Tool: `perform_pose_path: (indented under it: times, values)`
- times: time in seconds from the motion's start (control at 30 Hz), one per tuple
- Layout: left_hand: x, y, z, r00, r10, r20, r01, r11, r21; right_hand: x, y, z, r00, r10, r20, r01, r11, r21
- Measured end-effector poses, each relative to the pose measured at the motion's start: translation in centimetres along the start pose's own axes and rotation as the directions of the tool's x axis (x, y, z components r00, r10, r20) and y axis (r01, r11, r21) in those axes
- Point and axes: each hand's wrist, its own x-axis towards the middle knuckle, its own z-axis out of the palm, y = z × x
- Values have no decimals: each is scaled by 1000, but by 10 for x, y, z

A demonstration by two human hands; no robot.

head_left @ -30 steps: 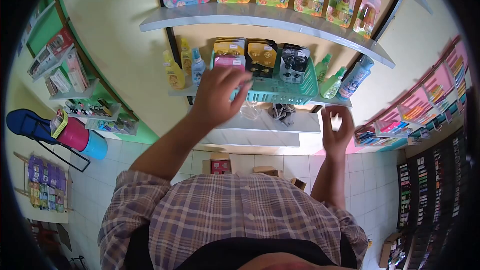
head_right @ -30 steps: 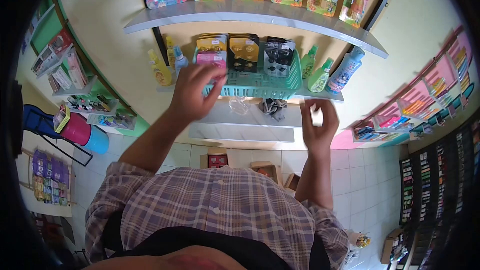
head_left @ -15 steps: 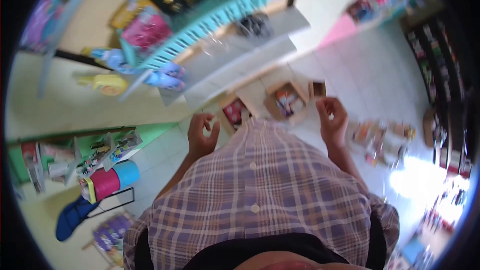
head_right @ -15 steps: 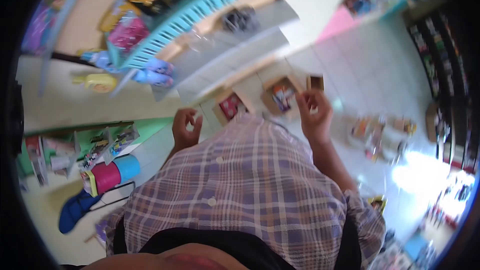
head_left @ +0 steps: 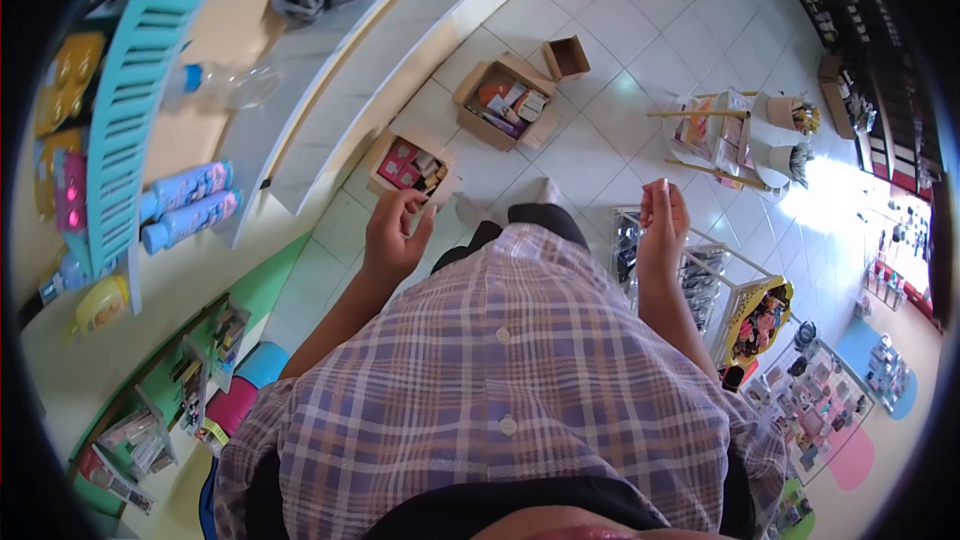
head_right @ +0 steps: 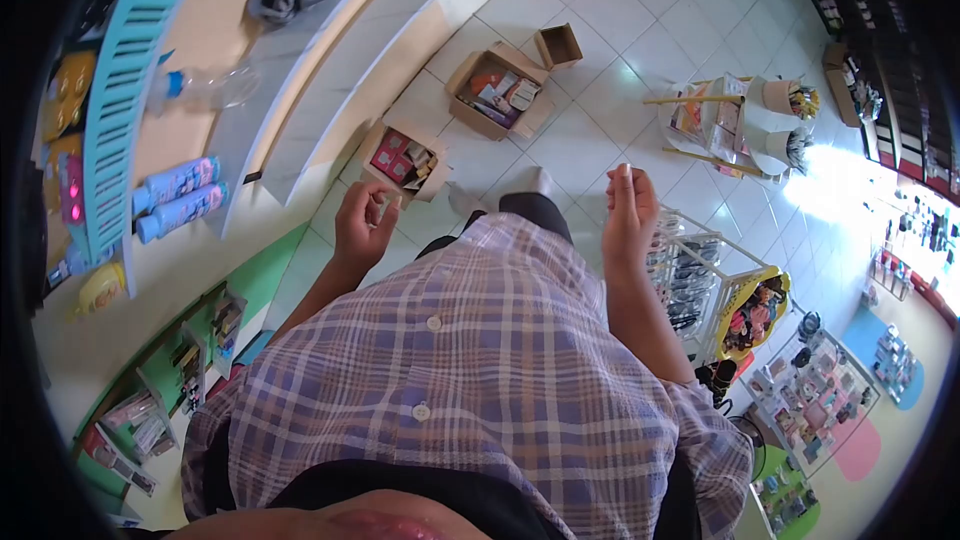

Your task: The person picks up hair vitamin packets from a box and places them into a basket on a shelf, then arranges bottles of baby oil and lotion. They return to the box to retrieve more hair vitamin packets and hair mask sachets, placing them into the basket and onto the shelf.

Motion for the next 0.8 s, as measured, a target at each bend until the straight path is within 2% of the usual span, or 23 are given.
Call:
perform_pose_path:
  times: [0.03, 0.13, 0.23, 0.27, 0.3, 0.33, 0.37, 0.4, 0.43, 0.47, 0.5, 0.57, 0.63, 0.67, 0.7, 0.73, 0.8]
  values:
    - [-22, -15, -33, 1000, 4, -4, -4, 999, -35, -34, -4, 32, 1000, -18, -10, 17, 999, -30]
    - [-19, -24, -17, 998, -42, 36, 45, 997, -69, -16, 28, 44, 999, 26, -26, -29, 994, -106]
    - [2, -64, 48, 989, -138, 45, 140, 988, -60, 42, 88, 44, 991, 135, 21, -119, 927, -355]
    - [-2, -78, 55, 956, -262, 133, 268, 963, -32, 47, 105, 50, 985, 163, 62, -123, 902, -415]
    - [2, -99, 83, 955, -270, 126, 275, 961, -27, 69, 134, 46, 973, 203, 108, -130, 873, -469]
    - [4, -126, 112, 968, -213, 135, 203, 975, 86, 88, 172, 41, 952, 274, 135, -170, 843, -511]
    - [6, -155, 141, 975, -159, 154, 128, 972, 197, 108, 197, 46, 899, 422, 118, -302, 791, -532]
    - [7, -177, 168, 931, -277, 238, 237, 954, 183, 121, 215, 53, 861, 491, 134, -349, 760, -548]
    - [7, -200, 197, 930, -285, 233, 245, 951, 188, 135, 235, 59, 817, 558, 148, -393, 726, -565]
    - [11, -224, 228, 940, -239, 243, 181, 954, 240, 149, 263, 63, 816, 558, 154, -392, 729, -562]
    - [22, -246, 249, 951, -182, 251, 105, 951, 291, 163, 296, 71, 797, 575, 188, -380, 718, -584]
    - [47, -280, 292, 939, -189, 287, 96, 946, 309, 195, 350, 85, 771, 597, 220, -367, 700, -613]
    - [65, -311, 334, 922, -209, 327, 102, 943, 317, 218, 390, 102, 816, 486, 312, -145, 696, -704]
    - [73, -324, 349, 885, -263, 384, 119, 925, 360, 224, 402, 108, 835, 435, 337, -72, 693, -717]
    - [76, -342, 367, 844, -315, 435, 130, 906, 403, 232, 423, 114, 833, 436, 341, -66, 690, -720]
    - [79, -357, 383, 847, -319, 426, 136, 903, 407, 239, 442, 119, 832, 424, 359, -18, 667, -745]
    - [86, -393, 416, 933, -158, 323, 7, 906, 423, 261, 476, 128, 831, 404, 383, 43, 639, -768]
